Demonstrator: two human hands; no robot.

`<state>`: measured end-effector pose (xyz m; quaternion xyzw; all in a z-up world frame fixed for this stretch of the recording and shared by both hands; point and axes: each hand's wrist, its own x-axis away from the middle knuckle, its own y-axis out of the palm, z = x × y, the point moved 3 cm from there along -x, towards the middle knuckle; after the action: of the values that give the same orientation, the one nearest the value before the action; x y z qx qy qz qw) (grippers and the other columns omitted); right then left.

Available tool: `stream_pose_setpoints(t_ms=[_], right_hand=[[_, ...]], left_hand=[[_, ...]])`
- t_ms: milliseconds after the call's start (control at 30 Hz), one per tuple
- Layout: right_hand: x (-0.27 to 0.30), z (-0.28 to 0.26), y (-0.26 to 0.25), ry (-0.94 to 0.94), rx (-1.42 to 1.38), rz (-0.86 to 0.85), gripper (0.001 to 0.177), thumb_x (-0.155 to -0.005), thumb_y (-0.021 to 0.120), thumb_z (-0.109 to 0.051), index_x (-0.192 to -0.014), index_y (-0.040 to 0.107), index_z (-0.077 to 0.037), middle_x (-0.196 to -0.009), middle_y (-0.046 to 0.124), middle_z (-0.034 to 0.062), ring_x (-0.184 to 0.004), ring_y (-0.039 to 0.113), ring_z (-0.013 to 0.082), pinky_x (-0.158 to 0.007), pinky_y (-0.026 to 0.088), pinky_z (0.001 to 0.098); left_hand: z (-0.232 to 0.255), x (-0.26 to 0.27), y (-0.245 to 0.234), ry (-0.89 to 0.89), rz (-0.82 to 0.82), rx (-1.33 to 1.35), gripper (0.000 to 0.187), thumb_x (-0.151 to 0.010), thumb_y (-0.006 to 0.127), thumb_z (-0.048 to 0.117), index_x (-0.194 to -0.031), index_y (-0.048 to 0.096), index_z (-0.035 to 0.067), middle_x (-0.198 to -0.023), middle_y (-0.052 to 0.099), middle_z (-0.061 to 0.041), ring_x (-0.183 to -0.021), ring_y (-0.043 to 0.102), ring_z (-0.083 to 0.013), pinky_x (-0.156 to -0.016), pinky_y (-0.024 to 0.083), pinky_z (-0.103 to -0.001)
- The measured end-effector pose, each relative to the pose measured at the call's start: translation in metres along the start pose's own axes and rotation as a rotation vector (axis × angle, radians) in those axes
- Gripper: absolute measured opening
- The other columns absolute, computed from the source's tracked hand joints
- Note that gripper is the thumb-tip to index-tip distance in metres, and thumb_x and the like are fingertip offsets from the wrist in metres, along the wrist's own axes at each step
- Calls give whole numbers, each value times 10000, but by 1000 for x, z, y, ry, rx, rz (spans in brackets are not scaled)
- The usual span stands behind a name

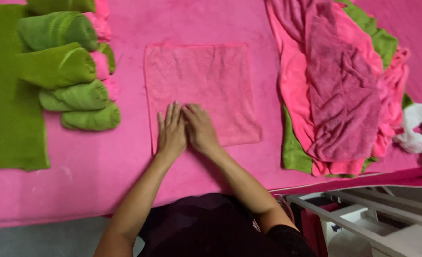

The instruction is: Folding and rolling small towels into decorative shapes on a treatment table

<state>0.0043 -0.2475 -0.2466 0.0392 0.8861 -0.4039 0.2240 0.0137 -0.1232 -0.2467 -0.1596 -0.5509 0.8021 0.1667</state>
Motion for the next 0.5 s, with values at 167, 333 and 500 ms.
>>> stream_pose_setpoints(t_ms=[167,333,500], right_hand=[[25,15,-65,251,317,-264,655,-1050,521,-575,-1576,527,-185,-1657,434,182,-1573,307,377,-1282,161,543],[75,100,-168,556,525,-309,705,-1060,423,-650,-1671,358,-303,-1702,308,237,-1582,251,429,-1227,89,718],[135,131,-224,425,445,144,412,-947,742,-145,-1339,694,-28,-1157,683,192,-1078,665,407,-941,519,500]], left_hand=[[-7,5,-15,-53,-89,-51,662,-1046,452,355,-1666,360,145,-1742,266,-191,-1623,183,-369,-1288,76,-607],[-23,19,-8,-39,-130,-61,720,-1057,405,571,-1671,341,201,-1756,215,-191,-1631,145,-390,-1281,65,-634],[-38,63,-31,119,-12,124,862,-795,789,508,-1545,529,173,-1721,290,-220,-1599,242,-412,-1272,169,-619]])
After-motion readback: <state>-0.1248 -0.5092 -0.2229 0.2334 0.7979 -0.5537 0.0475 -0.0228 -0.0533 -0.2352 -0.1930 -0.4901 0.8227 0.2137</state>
